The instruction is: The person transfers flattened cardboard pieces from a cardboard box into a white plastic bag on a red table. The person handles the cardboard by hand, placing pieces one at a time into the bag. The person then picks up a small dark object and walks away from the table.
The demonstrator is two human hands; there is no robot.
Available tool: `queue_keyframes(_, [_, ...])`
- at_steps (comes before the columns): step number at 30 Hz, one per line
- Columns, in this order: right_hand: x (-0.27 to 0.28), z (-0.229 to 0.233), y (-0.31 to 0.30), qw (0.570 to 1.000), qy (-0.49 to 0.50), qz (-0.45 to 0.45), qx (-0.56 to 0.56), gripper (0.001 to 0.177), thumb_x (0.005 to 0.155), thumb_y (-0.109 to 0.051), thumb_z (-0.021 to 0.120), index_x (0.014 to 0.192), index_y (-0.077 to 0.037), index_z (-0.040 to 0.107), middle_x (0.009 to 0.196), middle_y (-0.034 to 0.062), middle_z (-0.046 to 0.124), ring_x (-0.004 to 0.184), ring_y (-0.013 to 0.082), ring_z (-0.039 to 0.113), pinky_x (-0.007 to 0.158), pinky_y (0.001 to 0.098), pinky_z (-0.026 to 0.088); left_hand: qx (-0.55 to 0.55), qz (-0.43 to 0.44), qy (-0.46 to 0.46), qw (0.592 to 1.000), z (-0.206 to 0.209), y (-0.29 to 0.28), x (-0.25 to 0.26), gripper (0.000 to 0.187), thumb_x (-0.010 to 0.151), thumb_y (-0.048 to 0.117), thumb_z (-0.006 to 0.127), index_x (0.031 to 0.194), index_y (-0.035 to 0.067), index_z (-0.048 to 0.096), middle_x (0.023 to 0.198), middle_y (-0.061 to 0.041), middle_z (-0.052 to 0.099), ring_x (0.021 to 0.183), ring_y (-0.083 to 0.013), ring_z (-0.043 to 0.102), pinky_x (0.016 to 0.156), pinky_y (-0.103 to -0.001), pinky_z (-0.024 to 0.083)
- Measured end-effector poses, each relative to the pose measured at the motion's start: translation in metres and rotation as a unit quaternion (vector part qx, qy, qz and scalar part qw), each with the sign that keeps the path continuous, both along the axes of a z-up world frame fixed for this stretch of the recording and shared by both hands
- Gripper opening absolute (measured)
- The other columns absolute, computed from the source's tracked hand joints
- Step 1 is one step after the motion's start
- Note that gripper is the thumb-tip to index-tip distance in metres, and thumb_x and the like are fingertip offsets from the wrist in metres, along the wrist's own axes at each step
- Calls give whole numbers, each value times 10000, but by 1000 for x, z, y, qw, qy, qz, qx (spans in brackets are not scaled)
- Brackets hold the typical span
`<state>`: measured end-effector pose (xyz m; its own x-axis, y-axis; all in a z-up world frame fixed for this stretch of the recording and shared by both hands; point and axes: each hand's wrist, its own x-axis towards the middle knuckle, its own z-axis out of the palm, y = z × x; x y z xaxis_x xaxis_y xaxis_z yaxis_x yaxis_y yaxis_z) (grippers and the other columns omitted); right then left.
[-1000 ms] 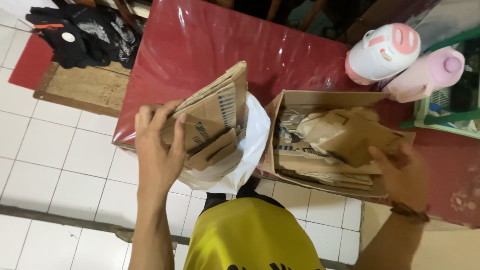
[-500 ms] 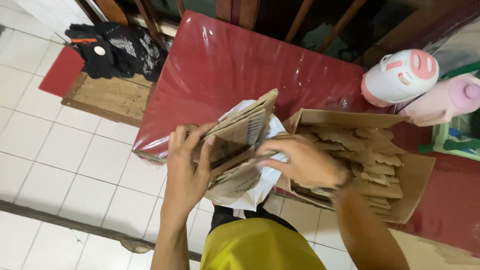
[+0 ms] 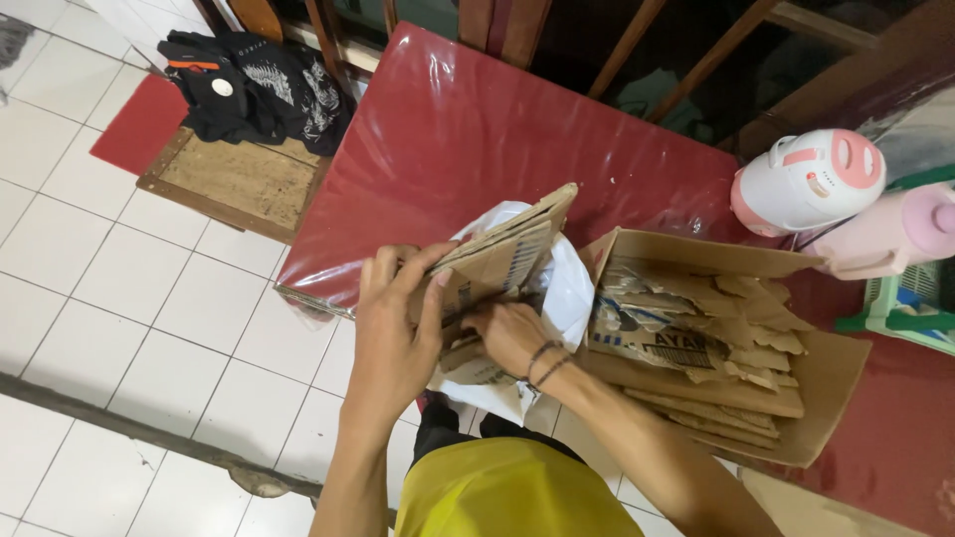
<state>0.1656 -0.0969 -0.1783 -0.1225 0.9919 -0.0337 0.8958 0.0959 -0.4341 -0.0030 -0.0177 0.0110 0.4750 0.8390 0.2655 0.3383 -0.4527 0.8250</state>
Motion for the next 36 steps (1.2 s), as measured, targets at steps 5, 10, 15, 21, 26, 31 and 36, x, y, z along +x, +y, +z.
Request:
queue_keyframes(5, [8, 32, -4, 988, -24, -137, -74, 318, 693, -175, 821, 988, -82, 742, 978, 137, 745, 910, 323, 705, 747, 447, 531, -12, -8, -1, 1000, -3, 1, -2, 278, 986, 56, 595, 1243, 57, 702, 1049, -144, 569, 1026, -304, 539, 912, -405, 459])
queue_keyframes(10, [9, 53, -4, 976, 2, -171, -137, 250, 810, -213, 806, 1032, -115, 747, 938, 108, 767, 889, 275, 736, 781, 407, 545, 3, -8, 11, 1000, -3, 2, 2, 259, 998, 75, 603, 1238, 56, 702, 1051, -144, 579, 1009, -305, 536, 899, -405, 457])
queue_keyframes(15, [21, 103, -41, 960, 190, -204, 13, 236, 861, -254, 800, 1033, -97, 762, 959, 71, 791, 868, 190, 772, 735, 293, 584, 25, -13, 32, 999, -2, 9, -4, 242, 1016, 90, 608, 1234, 55, 706, 1035, -156, 566, 1011, -310, 527, 897, -409, 449])
queue_keyframes(21, [92, 92, -124, 891, 122, -435, 52, 269, 838, -267, 830, 1033, -91, 768, 948, 63, 797, 848, 171, 746, 747, 332, 572, 15, -7, 22, 1000, -3, 10, -3, 243, 1027, 96, 610, 1249, 61, 703, 1072, -139, 574, 1027, -293, 535, 903, -385, 458])
queue_keyframes(26, [144, 35, -187, 834, 94, -543, 27, 476, 816, -330, 827, 1188, -76, 672, 1105, 137, 736, 1021, 271, 698, 892, 390, 561, 14, 0, 27, 1000, -5, 12, -1, 230, 1038, 108, 619, 1246, 67, 710, 1051, -135, 568, 1032, -289, 539, 916, -388, 459])
queue_keyframes(31, [164, 8, -188, 833, -63, -537, 114, 942, 638, -454, 926, 1410, -64, 553, 1477, 280, 441, 1360, 469, 414, 1116, 573, 374, 29, -4, 36, 999, -6, 13, 0, 235, 1038, 108, 622, 1251, 63, 709, 1061, -138, 570, 1059, -296, 538, 946, -404, 450])
queue_keyframes(36, [177, -11, -145, 868, -183, -461, -17, 939, 553, -584, 914, 1358, -205, 613, 1558, 281, 317, 1426, 521, 290, 1133, 642, 203, 29, -4, 42, 999, -5, 12, 3, 234, 1041, 113, 618, 1250, 65, 712, 1066, -137, 580, 1062, -299, 537, 947, -409, 449])
